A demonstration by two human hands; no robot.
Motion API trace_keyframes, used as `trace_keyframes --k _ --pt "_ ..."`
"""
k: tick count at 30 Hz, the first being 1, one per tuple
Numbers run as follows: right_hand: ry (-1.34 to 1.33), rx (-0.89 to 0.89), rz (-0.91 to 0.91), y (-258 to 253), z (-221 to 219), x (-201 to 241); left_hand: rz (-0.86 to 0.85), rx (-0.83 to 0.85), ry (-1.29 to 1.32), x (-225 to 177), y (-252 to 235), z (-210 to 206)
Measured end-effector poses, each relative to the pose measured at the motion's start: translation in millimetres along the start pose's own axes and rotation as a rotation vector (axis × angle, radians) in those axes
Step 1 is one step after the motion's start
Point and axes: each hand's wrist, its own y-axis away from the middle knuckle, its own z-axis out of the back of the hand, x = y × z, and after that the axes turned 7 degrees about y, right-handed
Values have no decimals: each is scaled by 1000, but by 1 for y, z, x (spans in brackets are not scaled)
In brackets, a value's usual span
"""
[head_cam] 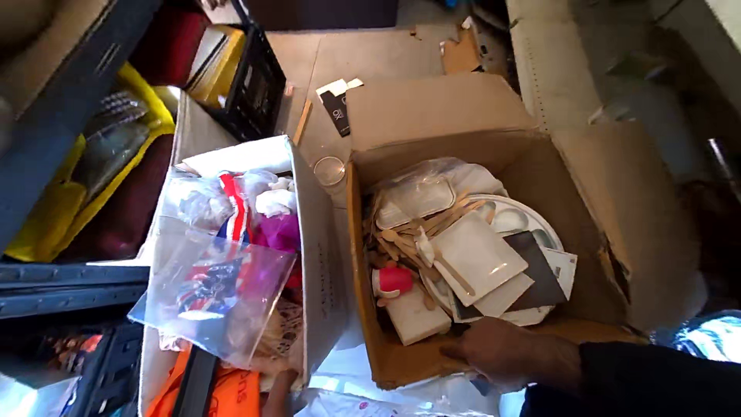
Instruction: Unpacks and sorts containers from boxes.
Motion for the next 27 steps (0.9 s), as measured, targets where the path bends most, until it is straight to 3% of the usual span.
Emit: trace_keyframes --k 7,12,16,21,23,25,27 --pt "66 -57 10 -4 -5 -7 -184 -33 -90 -9 -82 8" --pt "123 -120 -8 -7 -10 -4 -190 -86 -250 -16 -76 4" --pt "131 -66 -203 5 -1 29 -197 176 -542 -30 -25 43" --pt "91 -320 -297 33 20 97 -365 561 -252 -54 45 84" --pt "44 -509 -238 52 31 97 -456 530 -172 -54 48 86" --pt "-119 -690 -62 76 41 89 -564 468 -53 -56 48 93" --pt "-299 -622 163 95 50 89 -606 437 24 -62 44 102"
